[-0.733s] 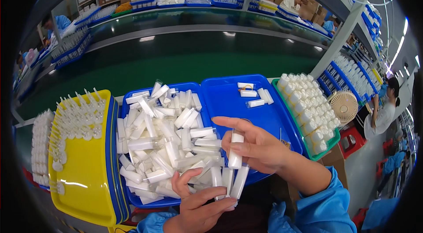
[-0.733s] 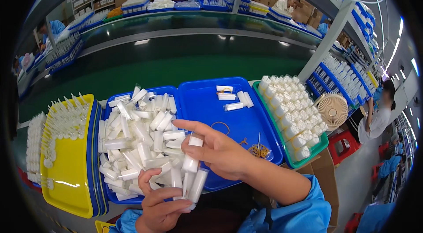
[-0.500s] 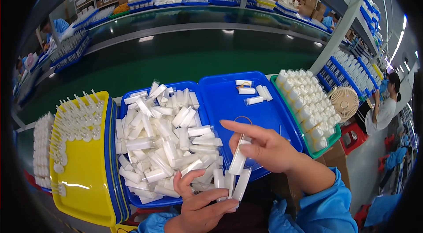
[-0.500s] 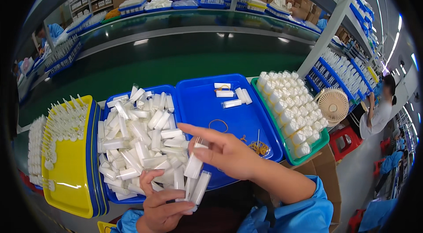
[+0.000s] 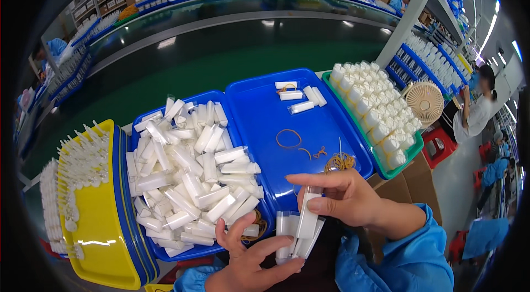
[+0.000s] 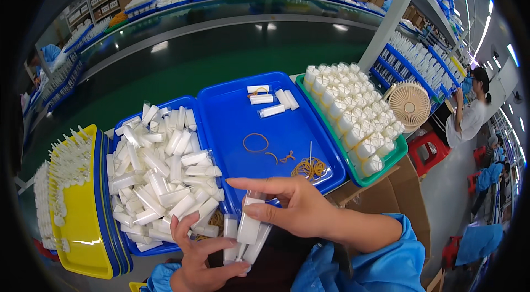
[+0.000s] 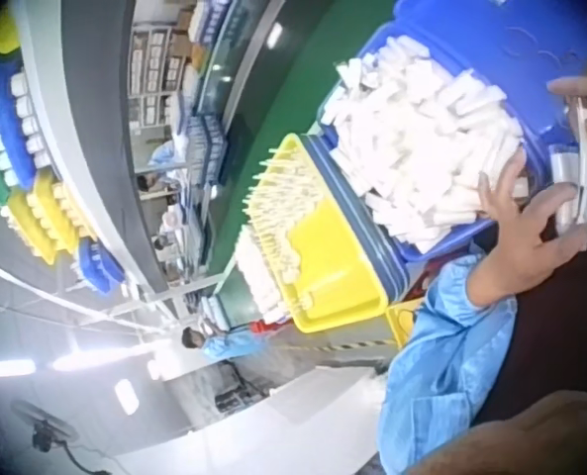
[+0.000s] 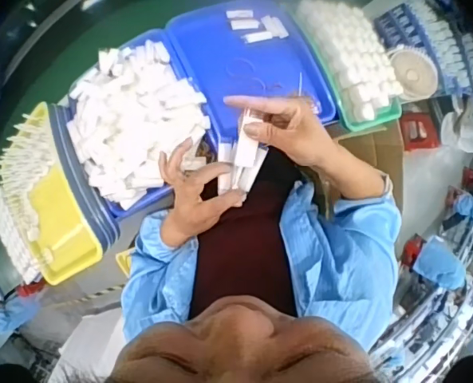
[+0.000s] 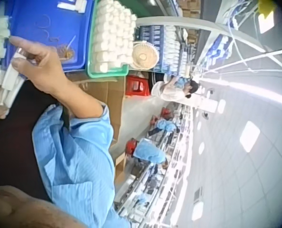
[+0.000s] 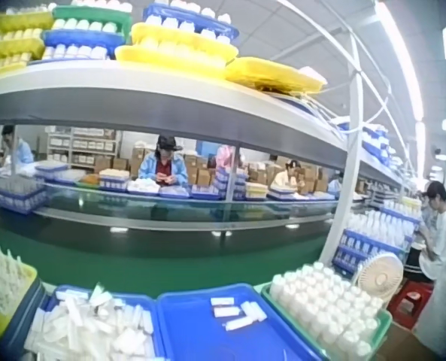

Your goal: Bundle white plastic components together with rubber bands on a factory production line.

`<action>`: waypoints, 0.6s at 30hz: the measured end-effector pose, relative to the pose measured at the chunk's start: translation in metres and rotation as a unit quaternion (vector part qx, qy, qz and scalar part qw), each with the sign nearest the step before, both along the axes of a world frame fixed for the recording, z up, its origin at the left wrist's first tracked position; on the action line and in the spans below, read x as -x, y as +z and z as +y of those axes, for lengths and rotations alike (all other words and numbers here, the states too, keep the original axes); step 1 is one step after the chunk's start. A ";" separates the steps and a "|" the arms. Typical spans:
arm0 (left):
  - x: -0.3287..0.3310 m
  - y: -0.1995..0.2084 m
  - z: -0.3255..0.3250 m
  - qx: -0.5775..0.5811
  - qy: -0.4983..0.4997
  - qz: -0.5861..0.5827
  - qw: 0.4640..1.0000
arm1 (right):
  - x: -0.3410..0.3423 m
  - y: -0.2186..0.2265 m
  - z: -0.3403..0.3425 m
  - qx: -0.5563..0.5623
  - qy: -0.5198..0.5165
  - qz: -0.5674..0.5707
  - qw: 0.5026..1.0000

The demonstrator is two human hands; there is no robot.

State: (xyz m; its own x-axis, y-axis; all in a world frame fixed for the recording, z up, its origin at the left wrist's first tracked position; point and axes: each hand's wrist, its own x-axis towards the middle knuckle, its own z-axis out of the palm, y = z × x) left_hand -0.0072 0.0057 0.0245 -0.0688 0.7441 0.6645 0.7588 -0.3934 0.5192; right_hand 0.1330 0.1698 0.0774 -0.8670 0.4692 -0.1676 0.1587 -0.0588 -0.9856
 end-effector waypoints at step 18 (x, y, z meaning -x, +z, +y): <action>0.002 -0.025 0.005 0.317 -0.440 -0.451 0.709 | -0.003 -0.016 -0.026 -0.268 0.336 0.184 0.884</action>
